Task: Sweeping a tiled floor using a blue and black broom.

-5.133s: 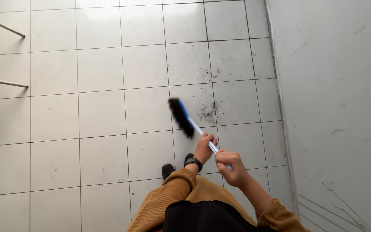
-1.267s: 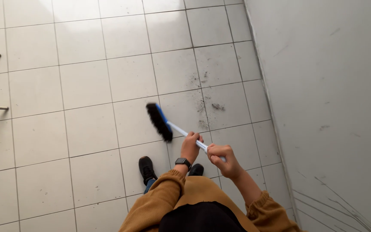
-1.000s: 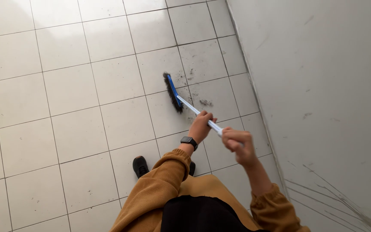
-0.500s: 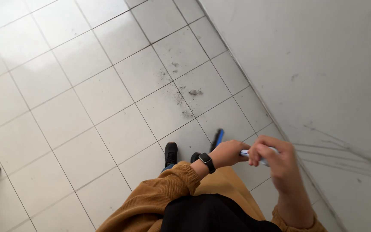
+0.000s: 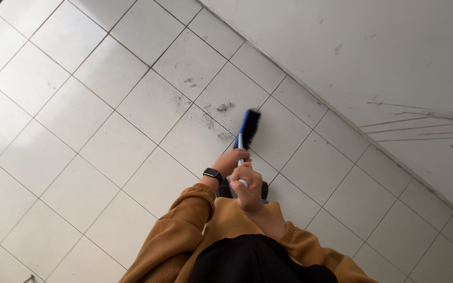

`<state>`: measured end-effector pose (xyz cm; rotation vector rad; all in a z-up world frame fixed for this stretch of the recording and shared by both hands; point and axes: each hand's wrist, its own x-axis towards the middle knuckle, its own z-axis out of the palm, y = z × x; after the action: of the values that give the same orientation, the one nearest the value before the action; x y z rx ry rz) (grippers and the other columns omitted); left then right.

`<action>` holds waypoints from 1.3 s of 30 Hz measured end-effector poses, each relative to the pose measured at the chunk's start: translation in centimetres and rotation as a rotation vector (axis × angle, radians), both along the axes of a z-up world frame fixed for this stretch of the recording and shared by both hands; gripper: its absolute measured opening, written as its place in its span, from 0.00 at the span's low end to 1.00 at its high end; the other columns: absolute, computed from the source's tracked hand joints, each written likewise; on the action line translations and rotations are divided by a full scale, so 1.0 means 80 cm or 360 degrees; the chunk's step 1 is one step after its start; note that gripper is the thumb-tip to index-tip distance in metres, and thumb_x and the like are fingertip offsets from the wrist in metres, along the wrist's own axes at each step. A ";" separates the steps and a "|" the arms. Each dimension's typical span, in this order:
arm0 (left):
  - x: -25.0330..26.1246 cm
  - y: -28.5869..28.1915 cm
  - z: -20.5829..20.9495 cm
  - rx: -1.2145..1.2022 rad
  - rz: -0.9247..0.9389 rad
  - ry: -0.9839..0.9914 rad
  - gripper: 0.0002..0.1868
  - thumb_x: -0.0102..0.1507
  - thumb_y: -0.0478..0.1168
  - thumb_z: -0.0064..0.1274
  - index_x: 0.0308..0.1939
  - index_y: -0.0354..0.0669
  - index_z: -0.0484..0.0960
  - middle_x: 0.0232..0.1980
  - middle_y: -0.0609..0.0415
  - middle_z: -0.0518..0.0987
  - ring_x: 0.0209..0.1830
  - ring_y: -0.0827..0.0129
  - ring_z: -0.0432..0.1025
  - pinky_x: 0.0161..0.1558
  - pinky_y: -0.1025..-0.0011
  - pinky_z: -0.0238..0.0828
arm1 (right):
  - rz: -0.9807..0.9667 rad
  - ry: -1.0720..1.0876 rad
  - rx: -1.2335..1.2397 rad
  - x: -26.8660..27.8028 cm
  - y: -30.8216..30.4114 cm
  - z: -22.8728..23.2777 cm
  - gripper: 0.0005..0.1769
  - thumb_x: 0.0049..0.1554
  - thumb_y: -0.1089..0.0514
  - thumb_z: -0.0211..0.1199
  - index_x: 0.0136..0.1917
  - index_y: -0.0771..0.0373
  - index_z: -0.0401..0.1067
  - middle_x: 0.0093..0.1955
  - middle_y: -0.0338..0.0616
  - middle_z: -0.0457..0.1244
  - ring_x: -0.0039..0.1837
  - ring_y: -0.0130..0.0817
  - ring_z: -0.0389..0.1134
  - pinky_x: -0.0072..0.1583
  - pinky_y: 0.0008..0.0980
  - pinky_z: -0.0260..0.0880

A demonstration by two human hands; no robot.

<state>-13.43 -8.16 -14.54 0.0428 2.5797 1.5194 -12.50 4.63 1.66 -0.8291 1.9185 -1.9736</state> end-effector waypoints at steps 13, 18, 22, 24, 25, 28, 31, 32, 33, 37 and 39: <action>-0.056 -0.026 0.058 -0.0138 0.0173 0.0238 0.10 0.66 0.42 0.54 0.33 0.41 0.78 0.36 0.51 0.76 0.35 0.53 0.74 0.39 0.59 0.72 | -0.0004 0.0184 -0.0028 -0.052 0.010 0.057 0.08 0.47 0.64 0.47 0.28 0.63 0.52 0.26 0.36 0.50 0.30 0.27 0.47 0.52 0.35 0.62; -0.057 0.045 0.143 -0.0154 0.0044 0.0384 0.10 0.66 0.44 0.53 0.35 0.43 0.78 0.36 0.54 0.77 0.39 0.55 0.75 0.39 0.59 0.73 | -0.0055 0.0200 0.0055 -0.043 0.063 0.145 0.08 0.48 0.64 0.48 0.29 0.61 0.55 0.27 0.35 0.53 0.31 0.26 0.51 0.53 0.34 0.61; -0.043 0.056 0.131 -0.0116 -0.0084 0.0274 0.09 0.65 0.44 0.53 0.34 0.44 0.78 0.37 0.55 0.78 0.40 0.56 0.76 0.40 0.59 0.73 | -0.0009 0.0008 0.0289 -0.031 0.063 0.147 0.08 0.51 0.63 0.50 0.30 0.61 0.59 0.29 0.36 0.56 0.36 0.27 0.55 0.52 0.31 0.61; -0.032 0.053 0.099 -0.0032 -0.0213 0.0121 0.07 0.64 0.43 0.53 0.35 0.44 0.79 0.38 0.55 0.79 0.40 0.56 0.75 0.40 0.59 0.73 | 0.0041 -0.0381 0.0479 -0.030 0.049 0.139 0.09 0.53 0.62 0.52 0.32 0.63 0.64 0.32 0.37 0.60 0.41 0.28 0.59 0.50 0.29 0.62; -0.022 0.046 0.088 -0.0032 -0.0210 0.0119 0.07 0.64 0.43 0.53 0.35 0.44 0.79 0.38 0.55 0.79 0.40 0.56 0.75 0.40 0.59 0.73 | 0.0045 -0.0382 0.0479 -0.023 0.043 0.122 0.09 0.53 0.62 0.52 0.32 0.63 0.64 0.32 0.37 0.60 0.41 0.28 0.59 0.50 0.29 0.62; 0.009 0.016 0.067 0.0047 -0.0300 0.0035 0.06 0.63 0.42 0.53 0.36 0.44 0.78 0.39 0.54 0.79 0.41 0.56 0.75 0.40 0.59 0.72 | 0.0169 -0.0718 0.0476 -0.001 0.016 0.082 0.09 0.52 0.61 0.54 0.31 0.64 0.65 0.33 0.37 0.60 0.40 0.28 0.60 0.46 0.29 0.60; 0.037 -0.026 0.068 0.0121 -0.0311 -0.0033 0.06 0.62 0.40 0.52 0.33 0.43 0.77 0.39 0.53 0.78 0.40 0.56 0.75 0.41 0.60 0.72 | 0.0331 -0.0528 0.0421 0.019 -0.016 0.066 0.11 0.52 0.61 0.55 0.30 0.65 0.61 0.31 0.38 0.57 0.39 0.28 0.58 0.47 0.30 0.59; 0.045 -0.042 0.065 0.0093 -0.0240 -0.0052 0.06 0.62 0.39 0.52 0.31 0.42 0.76 0.38 0.53 0.78 0.39 0.56 0.74 0.41 0.60 0.72 | 0.0398 -0.0384 0.0366 0.023 -0.026 0.060 0.11 0.52 0.62 0.55 0.30 0.65 0.61 0.31 0.39 0.57 0.40 0.29 0.57 0.50 0.30 0.59; 0.053 -0.058 0.063 0.0064 -0.0169 -0.0071 0.07 0.62 0.38 0.52 0.30 0.42 0.76 0.36 0.53 0.77 0.39 0.56 0.74 0.40 0.60 0.72 | 0.0465 -0.0238 0.0310 0.028 -0.036 0.055 0.11 0.51 0.62 0.55 0.29 0.65 0.61 0.31 0.39 0.57 0.41 0.30 0.57 0.52 0.30 0.59; 0.044 -0.100 0.044 -0.0161 0.0017 -0.0028 0.10 0.65 0.41 0.53 0.29 0.42 0.77 0.35 0.52 0.76 0.37 0.55 0.73 0.39 0.58 0.71 | 0.0493 -0.0341 0.0242 0.010 -0.048 0.041 0.09 0.48 0.64 0.51 0.28 0.65 0.60 0.29 0.40 0.56 0.40 0.31 0.55 0.51 0.32 0.58; 0.028 -0.113 0.068 -0.0358 0.0111 0.0081 0.12 0.67 0.43 0.53 0.30 0.42 0.77 0.35 0.52 0.76 0.38 0.55 0.73 0.37 0.57 0.71 | 0.0489 -0.0333 0.0168 -0.008 -0.053 0.052 0.08 0.46 0.64 0.48 0.26 0.65 0.58 0.28 0.40 0.55 0.39 0.32 0.54 0.51 0.32 0.58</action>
<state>-11.16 -17.20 -9.09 -0.0342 2.8026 1.2547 -13.15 0.39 5.83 -0.7993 1.6504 -1.6902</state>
